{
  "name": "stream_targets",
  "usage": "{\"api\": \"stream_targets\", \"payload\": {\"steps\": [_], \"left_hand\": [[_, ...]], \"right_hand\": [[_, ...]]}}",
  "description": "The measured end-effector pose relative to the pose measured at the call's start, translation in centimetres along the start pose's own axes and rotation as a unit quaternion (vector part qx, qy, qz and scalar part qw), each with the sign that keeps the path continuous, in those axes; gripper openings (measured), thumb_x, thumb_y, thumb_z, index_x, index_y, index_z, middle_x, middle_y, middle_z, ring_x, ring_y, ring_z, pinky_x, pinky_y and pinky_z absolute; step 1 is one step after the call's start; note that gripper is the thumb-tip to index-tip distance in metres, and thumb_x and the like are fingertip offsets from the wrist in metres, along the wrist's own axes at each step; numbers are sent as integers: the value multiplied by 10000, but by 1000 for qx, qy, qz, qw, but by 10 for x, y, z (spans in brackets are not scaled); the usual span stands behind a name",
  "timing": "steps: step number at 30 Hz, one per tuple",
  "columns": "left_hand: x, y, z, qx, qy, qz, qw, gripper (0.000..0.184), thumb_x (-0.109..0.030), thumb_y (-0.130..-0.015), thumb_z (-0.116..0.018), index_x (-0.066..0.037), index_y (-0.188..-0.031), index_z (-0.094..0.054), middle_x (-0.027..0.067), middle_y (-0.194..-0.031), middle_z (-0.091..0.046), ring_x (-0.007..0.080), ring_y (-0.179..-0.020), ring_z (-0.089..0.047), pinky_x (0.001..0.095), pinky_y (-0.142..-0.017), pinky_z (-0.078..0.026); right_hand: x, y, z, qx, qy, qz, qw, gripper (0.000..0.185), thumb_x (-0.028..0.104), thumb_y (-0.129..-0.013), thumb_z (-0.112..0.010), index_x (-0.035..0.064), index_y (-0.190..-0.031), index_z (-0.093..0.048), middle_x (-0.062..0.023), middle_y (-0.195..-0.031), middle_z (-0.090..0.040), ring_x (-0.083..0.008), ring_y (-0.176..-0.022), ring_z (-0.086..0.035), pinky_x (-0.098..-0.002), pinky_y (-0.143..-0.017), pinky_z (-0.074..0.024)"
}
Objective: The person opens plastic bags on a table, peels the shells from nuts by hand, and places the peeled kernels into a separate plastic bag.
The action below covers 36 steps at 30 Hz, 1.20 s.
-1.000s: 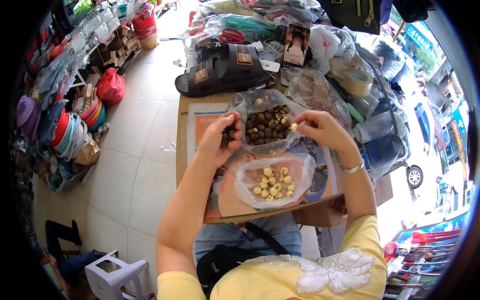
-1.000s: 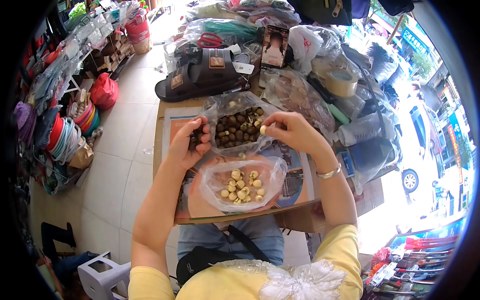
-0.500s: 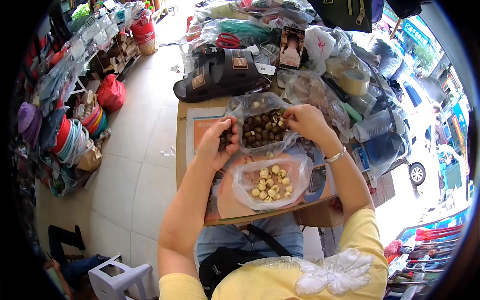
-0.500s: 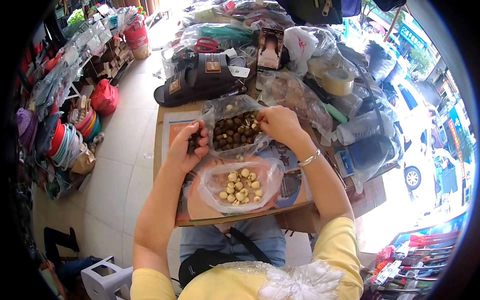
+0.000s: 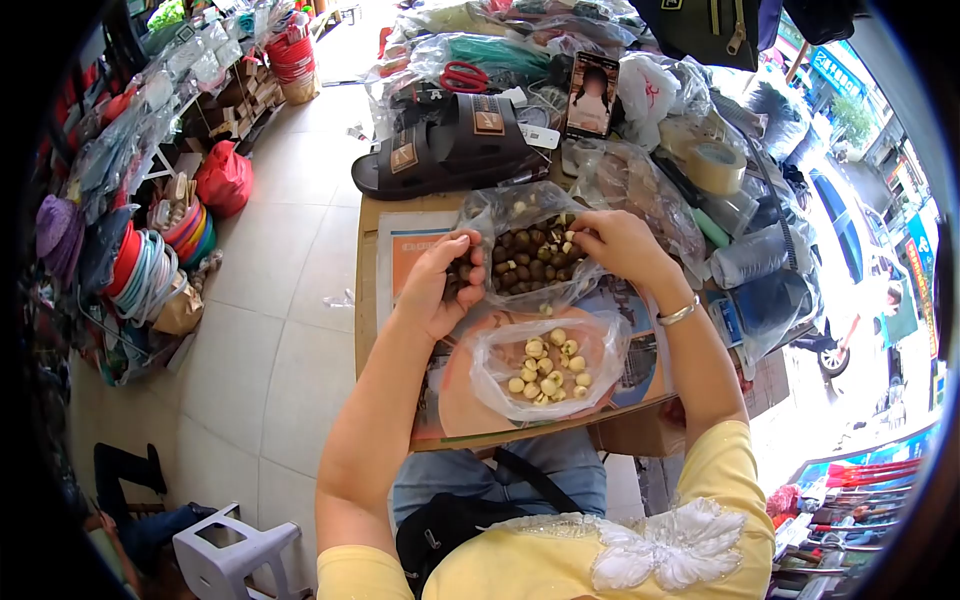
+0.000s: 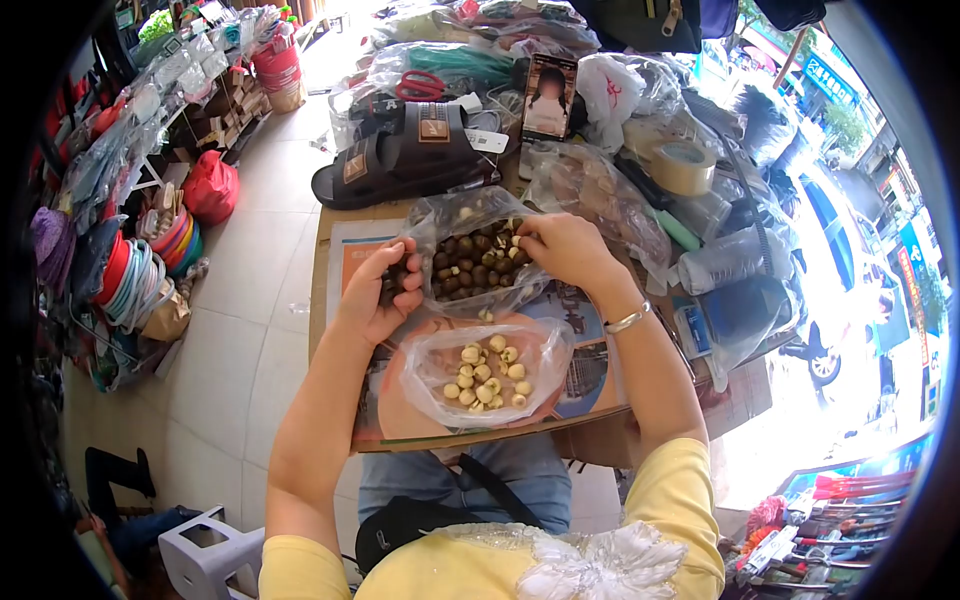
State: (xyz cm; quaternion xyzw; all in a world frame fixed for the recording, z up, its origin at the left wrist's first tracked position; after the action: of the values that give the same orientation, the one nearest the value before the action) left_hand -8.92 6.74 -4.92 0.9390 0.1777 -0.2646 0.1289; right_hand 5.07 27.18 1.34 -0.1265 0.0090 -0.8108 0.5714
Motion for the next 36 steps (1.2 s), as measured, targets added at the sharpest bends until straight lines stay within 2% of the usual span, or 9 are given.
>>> {"api": "stream_targets", "payload": {"steps": [3,6,8,13,16,18,21,29,36], "left_hand": [[0,0,0,2,-1,-2,1000,124,-154,-957,-539,-58,-1035,-555,42,-832,-549,122,-655,-534,213,-460,-410],[0,1,-2,2,-2,-3,1000,121,-153,-957,-539,-60,-1031,-557,41,-833,-549,119,-657,-532,212,-462,-410],[-1,2,-3,2,-1,-3,1000,119,-153,-957,-539,-61,-1030,-558,40,-834,-548,117,-657,-531,211,-463,-411],[0,0,0,-6,4,6,1000,121,-153,-962,-541,-67,-1047,-545,51,-844,-540,131,-665,-521,215,-451,-398],[0,0,0,-1,0,1,1000,122,-156,-965,-537,-69,-1050,-545,52,-849,-539,134,-672,-522,216,-450,-397],[0,0,0,-2,-2,-1,1000,123,-143,-957,-533,-63,-1048,-551,49,-844,-544,128,-666,-528,214,-454,-396],[0,1,-1,-5,-8,-5,1000,132,-117,-940,-532,-54,-1052,-562,44,-832,-549,123,-654,-532,213,-452,-394],[-2,3,-5,19,-34,-17,999,131,-72,-906,-573,-38,-1028,-605,27,-759,-541,104,-597,-512,211,-436,-379],[9,12,-28,27,-269,-18,963,302,-187,-907,-686,-27,-1160,-645,-47,-724,-547,19,-544,-416,178,-439,-317]], "right_hand": [[-2,5,8,-5,-103,-3,995,236,257,-879,-594,67,-970,-701,-162,-881,-696,-348,-843,-665,-441,-731,-515],[6,16,21,3,-153,-23,988,234,238,-904,-608,34,-983,-691,-160,-851,-695,-274,-775,-678,-384,-704,-508],[22,29,29,92,-269,-14,959,235,205,-917,-634,3,-1027,-686,-116,-815,-693,-158,-721,-638,-316,-688,-493],[43,45,34,242,-380,114,885,246,183,-935,-633,-19,-1060,-694,-63,-812,-696,-92,-735,-596,-261,-691,-491],[27,27,19,131,-335,74,930,194,161,-910,-642,9,-997,-725,-47,-761,-687,-91,-675,-582,-258,-617,-458],[19,15,19,29,-93,-13,995,211,222,-845,-673,57,-962,-736,-101,-806,-706,-196,-737,-664,-321,-679,-513],[23,6,11,45,27,-58,997,252,272,-772,-665,88,-929,-736,-122,-871,-715,-326,-866,-677,-420,-759,-535],[25,1,6,22,0,-26,999,241,219,-729,-674,75,-922,-686,-123,-911,-699,-304,-857,-678,-418,-751,-533],[87,26,33,-86,-100,78,988,224,194,-746,-693,80,-915,-600,-73,-845,-654,-278,-751,-660,-388,-655,-525]]}}
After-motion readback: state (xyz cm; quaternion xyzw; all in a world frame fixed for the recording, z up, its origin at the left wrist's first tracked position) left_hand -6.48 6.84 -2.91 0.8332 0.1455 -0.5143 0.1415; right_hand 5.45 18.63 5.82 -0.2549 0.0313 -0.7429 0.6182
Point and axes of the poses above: each hand's wrist, its own y-axis away from the middle knuckle, its own z-axis out of the back of the hand, x = y × z, the point moved 4 cm from there along -y, towards the middle knuckle
